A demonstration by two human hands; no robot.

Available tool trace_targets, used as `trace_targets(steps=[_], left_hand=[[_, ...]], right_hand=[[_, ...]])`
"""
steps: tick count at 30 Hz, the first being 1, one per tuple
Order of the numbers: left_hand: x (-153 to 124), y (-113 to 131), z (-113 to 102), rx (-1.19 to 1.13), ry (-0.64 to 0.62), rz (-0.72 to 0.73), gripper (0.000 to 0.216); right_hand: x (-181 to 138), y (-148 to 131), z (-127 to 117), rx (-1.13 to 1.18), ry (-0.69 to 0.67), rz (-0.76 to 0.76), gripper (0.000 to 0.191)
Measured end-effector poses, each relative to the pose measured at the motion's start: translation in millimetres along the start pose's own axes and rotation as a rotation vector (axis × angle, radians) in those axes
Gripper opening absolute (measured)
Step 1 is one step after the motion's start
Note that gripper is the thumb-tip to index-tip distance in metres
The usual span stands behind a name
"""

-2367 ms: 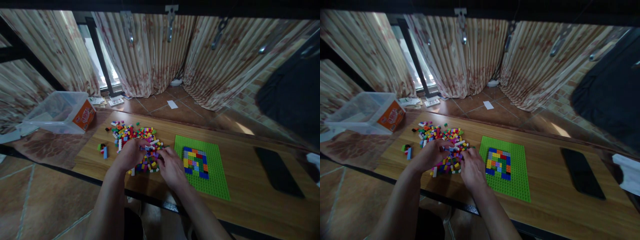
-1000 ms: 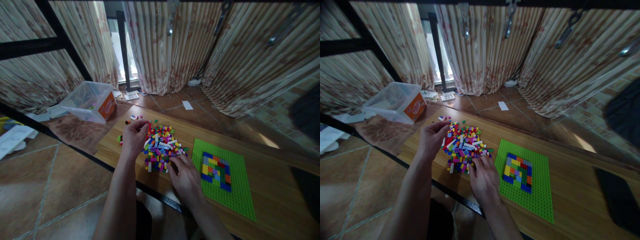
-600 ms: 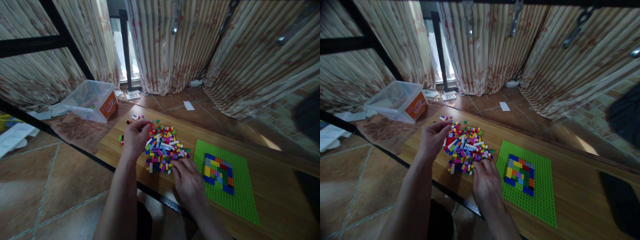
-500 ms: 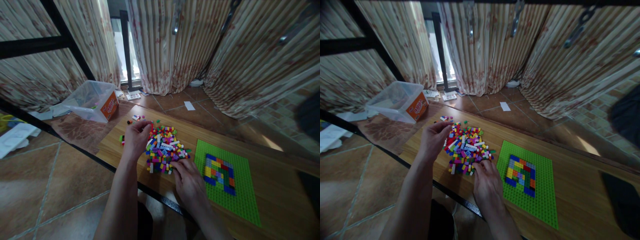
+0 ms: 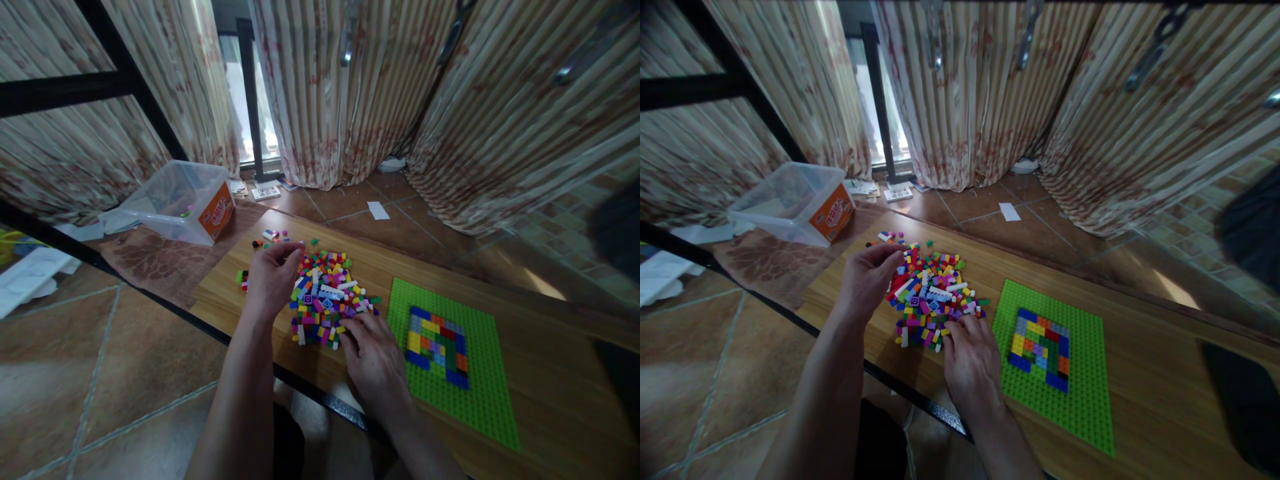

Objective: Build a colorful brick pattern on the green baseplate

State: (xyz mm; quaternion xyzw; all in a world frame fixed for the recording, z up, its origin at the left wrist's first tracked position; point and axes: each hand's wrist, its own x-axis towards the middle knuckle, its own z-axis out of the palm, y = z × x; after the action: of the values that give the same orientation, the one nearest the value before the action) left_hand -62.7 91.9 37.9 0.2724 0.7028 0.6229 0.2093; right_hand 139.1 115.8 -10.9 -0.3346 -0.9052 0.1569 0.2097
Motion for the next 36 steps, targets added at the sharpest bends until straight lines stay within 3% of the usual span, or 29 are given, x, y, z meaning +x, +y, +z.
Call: trace_targets(steps=[3,5,11,15,24,31,36], left_hand=[[-0.8,1.6,0.1,0.019,-0.038,0.009,0.025],[-2.7,4.3,-0.6,0.035,-0.130,0.014,0.022],[-18.1,15.3,2.5,0.143,-0.770,0.007,0.034],[-29.1,18.2,17.8,0.175,-0.997,0.023,0.032],[-38.7,22.2,49.4,0.051,-0.929,-0.115,0.019],[-47.3,22.6,64.3,-0.091,-0.921,-0.188,0.022],[-48.2,20.6,64.1,0.133,-1.021,-0.087,0.018]], right_hand=[[1.0,2.5,1.2,-0.003,-0.022,-0.010,0.014],[1.9,3.9,0.0,0.015,-0.013,-0.009,0.012],[1.1,3.8,-17.7,0.200,0.112,-0.043,0.013],[-1.5,2.3,-28.3,0.332,0.184,-0.001,0.013],[1.3,8.7,-39.0,1.123,0.176,0.476,0.015],[-0.3,19.6,-60.4,1.166,0.211,0.443,0.011],[-8.0,55.5,-76.3,0.955,0.293,0.483,0.024]])
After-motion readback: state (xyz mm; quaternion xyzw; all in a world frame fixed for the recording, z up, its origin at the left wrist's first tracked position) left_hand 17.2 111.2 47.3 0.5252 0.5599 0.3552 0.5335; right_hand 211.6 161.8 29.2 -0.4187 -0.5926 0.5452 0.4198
